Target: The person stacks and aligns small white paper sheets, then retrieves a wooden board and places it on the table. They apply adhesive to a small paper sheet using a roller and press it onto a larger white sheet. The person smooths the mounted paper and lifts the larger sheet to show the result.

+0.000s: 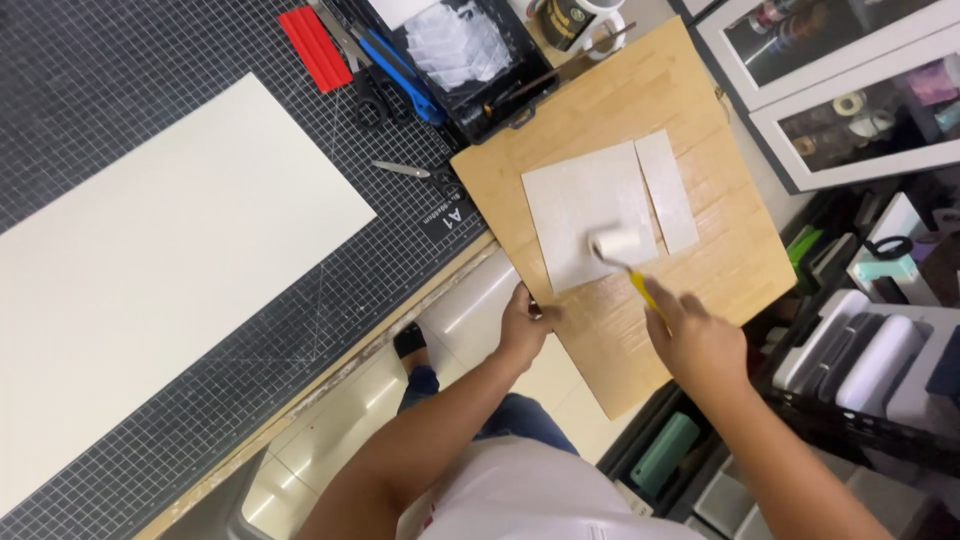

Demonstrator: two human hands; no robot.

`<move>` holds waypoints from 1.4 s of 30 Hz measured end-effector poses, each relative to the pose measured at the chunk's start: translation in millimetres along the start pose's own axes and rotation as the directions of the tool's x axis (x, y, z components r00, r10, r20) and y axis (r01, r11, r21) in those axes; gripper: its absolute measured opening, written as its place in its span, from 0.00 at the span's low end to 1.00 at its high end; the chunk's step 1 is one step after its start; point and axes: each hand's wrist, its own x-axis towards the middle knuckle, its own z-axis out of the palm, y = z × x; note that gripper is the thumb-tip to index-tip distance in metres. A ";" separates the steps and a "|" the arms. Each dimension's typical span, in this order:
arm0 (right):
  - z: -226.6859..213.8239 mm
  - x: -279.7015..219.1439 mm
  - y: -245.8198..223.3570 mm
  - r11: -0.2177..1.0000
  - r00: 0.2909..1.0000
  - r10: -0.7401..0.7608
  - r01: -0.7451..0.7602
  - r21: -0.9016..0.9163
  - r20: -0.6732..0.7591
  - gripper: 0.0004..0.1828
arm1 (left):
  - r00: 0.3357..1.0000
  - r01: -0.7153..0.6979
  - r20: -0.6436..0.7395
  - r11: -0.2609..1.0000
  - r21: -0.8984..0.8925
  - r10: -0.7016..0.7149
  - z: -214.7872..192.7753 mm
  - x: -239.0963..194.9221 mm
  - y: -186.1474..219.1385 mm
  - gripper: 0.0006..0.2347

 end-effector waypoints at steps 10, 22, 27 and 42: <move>33.4 93.7 20.2 0.997 0.989 -0.010 -0.001 -0.076 -0.145 0.20 | 0.999 -0.043 -0.017 0.999 -0.012 0.042 1.0 4.9 -16.5 0.24; 29.8 59.7 56.6 0.996 0.998 -0.056 0.054 -0.065 -0.029 0.21 | 0.994 -0.081 -0.080 0.996 -0.042 0.078 11.3 -1.9 -0.7 0.21; 18.6 26.4 63.7 0.997 0.993 -0.076 0.073 -0.028 -0.090 0.21 | 0.992 -0.090 -0.097 0.994 -0.062 0.084 11.1 0.6 -4.8 0.21; -2.4 124.4 140.7 0.646 0.637 -0.761 0.761 0.055 0.125 0.20 | 0.994 0.052 0.095 0.996 0.075 -0.060 1.2 -8.8 23.2 0.36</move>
